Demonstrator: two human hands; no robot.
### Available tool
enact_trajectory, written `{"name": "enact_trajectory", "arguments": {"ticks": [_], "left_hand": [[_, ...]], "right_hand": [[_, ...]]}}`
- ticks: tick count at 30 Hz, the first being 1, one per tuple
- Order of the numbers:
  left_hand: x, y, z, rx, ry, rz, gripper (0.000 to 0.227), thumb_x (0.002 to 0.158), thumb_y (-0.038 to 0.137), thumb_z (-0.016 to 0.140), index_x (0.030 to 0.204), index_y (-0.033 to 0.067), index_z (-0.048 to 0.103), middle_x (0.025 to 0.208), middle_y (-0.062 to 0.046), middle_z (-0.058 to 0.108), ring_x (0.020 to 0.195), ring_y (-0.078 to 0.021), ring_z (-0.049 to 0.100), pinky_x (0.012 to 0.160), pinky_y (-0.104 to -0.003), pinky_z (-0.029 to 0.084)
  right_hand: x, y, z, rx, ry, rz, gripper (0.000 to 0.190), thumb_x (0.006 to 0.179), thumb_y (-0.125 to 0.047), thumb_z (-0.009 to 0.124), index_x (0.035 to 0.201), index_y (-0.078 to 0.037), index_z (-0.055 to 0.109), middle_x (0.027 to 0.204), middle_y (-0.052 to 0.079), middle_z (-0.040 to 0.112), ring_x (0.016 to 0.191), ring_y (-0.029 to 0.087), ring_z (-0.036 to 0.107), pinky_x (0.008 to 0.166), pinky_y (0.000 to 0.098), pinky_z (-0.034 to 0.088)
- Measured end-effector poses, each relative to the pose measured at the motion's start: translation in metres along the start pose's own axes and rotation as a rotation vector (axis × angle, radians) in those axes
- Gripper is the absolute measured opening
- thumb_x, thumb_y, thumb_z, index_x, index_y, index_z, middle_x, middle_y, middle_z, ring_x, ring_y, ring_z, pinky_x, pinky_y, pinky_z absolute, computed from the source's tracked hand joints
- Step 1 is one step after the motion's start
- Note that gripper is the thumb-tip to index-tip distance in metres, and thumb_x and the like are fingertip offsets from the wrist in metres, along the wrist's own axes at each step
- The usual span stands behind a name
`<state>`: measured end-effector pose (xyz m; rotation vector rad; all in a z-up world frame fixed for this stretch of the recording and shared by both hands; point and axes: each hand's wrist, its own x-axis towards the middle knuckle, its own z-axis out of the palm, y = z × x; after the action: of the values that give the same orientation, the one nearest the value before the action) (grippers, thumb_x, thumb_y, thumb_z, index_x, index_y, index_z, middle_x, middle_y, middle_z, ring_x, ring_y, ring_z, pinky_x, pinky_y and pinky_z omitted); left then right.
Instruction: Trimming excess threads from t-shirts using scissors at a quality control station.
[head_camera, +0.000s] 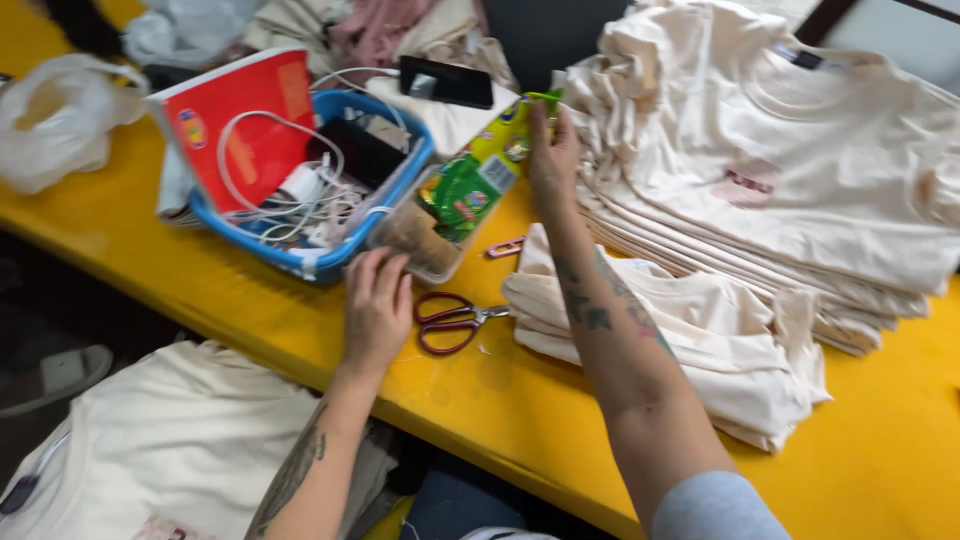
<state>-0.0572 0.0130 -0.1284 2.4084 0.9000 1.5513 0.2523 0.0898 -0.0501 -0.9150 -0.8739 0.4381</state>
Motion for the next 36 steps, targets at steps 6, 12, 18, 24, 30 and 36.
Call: {"name": "enact_trajectory", "arguments": {"ticks": [6, 12, 18, 24, 30, 36], "left_hand": [[-0.010, -0.019, 0.018, 0.018, -0.005, -0.022, 0.027, 0.099, 0.010, 0.063, 0.126, 0.0070, 0.066, 0.129, -0.016, 0.057, 0.125, -0.0350, 0.053, 0.107, -0.048, 0.050], [-0.002, -0.004, 0.003, 0.006, -0.071, -0.056, 0.031, 0.097, 0.007, 0.065, 0.128, 0.0026, 0.065, 0.132, -0.018, 0.056, 0.127, -0.0346, 0.050, 0.107, -0.047, 0.052], [-0.001, 0.000, 0.002, 0.013, -0.071, -0.021, 0.030, 0.098, 0.006, 0.065, 0.128, 0.0021, 0.064, 0.132, -0.018, 0.055, 0.126, -0.0350, 0.050, 0.109, -0.048, 0.050], [-0.001, 0.000, 0.003, 0.034, -0.083, -0.012, 0.031, 0.098, 0.007, 0.065, 0.129, 0.0022, 0.065, 0.132, -0.019, 0.055, 0.127, -0.0346, 0.050, 0.107, -0.047, 0.051], [0.000, 0.002, 0.000, 0.027, -0.095, -0.024, 0.032, 0.098, 0.006, 0.065, 0.130, 0.0031, 0.064, 0.134, -0.019, 0.054, 0.128, -0.0343, 0.050, 0.108, -0.047, 0.051], [-0.009, -0.016, 0.017, 0.026, -0.008, 0.007, 0.030, 0.100, 0.013, 0.063, 0.129, 0.0111, 0.066, 0.132, -0.014, 0.053, 0.129, -0.0353, 0.052, 0.104, -0.048, 0.051]], "right_hand": [[0.003, -0.006, 0.000, -0.071, -0.021, -0.069, 0.028, 0.098, -0.041, 0.070, 0.106, -0.016, 0.063, 0.086, 0.004, 0.072, 0.074, 0.013, 0.071, 0.066, 0.0260, 0.061], [0.000, -0.030, 0.007, -0.045, -0.066, -0.090, 0.026, 0.098, -0.039, 0.067, 0.102, -0.014, 0.058, 0.092, 0.002, 0.069, 0.079, 0.011, 0.070, 0.068, 0.0227, 0.060], [0.003, -0.039, 0.004, -0.081, -0.097, -0.098, 0.029, 0.097, -0.040, 0.068, 0.102, -0.014, 0.058, 0.095, 0.002, 0.069, 0.080, 0.014, 0.072, 0.066, 0.0230, 0.060], [0.008, -0.035, -0.004, -0.101, 0.029, -0.046, 0.038, 0.091, -0.048, 0.069, 0.104, -0.014, 0.060, 0.091, 0.002, 0.071, 0.077, 0.014, 0.074, 0.065, 0.0225, 0.061], [0.013, -0.018, -0.030, -0.017, 0.267, 0.110, 0.048, 0.079, -0.056, 0.074, 0.096, -0.014, 0.058, 0.087, 0.002, 0.073, 0.075, 0.014, 0.074, 0.066, 0.0257, 0.063], [0.025, 0.003, -0.047, 0.097, 0.477, 0.244, 0.065, 0.082, -0.065, 0.073, 0.109, -0.008, 0.060, 0.094, 0.013, 0.072, 0.080, 0.024, 0.076, 0.074, 0.0384, 0.068]]}}
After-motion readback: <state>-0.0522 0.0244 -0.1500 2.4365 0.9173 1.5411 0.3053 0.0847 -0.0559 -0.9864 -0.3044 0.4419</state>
